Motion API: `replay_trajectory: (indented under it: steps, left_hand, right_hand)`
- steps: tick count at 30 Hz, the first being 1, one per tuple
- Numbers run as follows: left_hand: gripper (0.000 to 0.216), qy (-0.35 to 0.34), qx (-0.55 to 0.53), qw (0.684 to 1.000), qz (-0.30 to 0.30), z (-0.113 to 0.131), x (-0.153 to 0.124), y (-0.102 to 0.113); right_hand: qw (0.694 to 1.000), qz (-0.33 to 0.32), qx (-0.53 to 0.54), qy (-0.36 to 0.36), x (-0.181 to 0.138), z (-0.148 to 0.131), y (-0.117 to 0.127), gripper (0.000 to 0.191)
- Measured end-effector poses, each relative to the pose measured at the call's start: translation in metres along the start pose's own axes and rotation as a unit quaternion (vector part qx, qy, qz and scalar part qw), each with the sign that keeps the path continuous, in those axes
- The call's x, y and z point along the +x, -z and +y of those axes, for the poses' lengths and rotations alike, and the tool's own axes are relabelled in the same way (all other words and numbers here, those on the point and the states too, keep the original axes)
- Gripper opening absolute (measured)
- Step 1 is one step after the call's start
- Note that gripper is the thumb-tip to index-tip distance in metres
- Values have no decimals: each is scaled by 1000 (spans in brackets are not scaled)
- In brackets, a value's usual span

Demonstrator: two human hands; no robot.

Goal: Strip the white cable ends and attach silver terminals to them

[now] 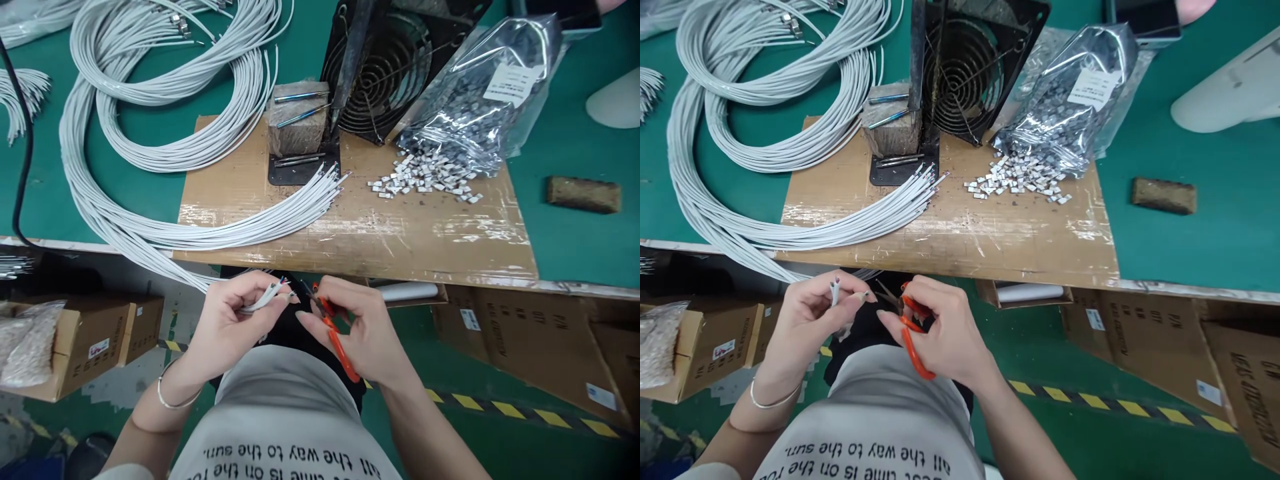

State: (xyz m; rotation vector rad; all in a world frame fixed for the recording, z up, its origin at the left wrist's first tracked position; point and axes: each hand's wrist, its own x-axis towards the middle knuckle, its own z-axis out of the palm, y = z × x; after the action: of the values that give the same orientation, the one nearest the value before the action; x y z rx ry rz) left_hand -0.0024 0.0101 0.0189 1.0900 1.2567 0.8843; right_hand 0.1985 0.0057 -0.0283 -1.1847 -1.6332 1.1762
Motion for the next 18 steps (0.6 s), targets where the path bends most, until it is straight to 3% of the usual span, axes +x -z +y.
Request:
replay_trajectory:
  steps: [7, 18]
  left_hand:
    - [8, -42, 21, 999, 19, 4, 3, -3]
    - [8, -83, 92, 991, 52, 0, 3, -3]
  right_hand:
    - [999, -38, -37, 1, -3, 1, 0, 44]
    - [998, -11, -50, 22, 0, -5, -4, 48]
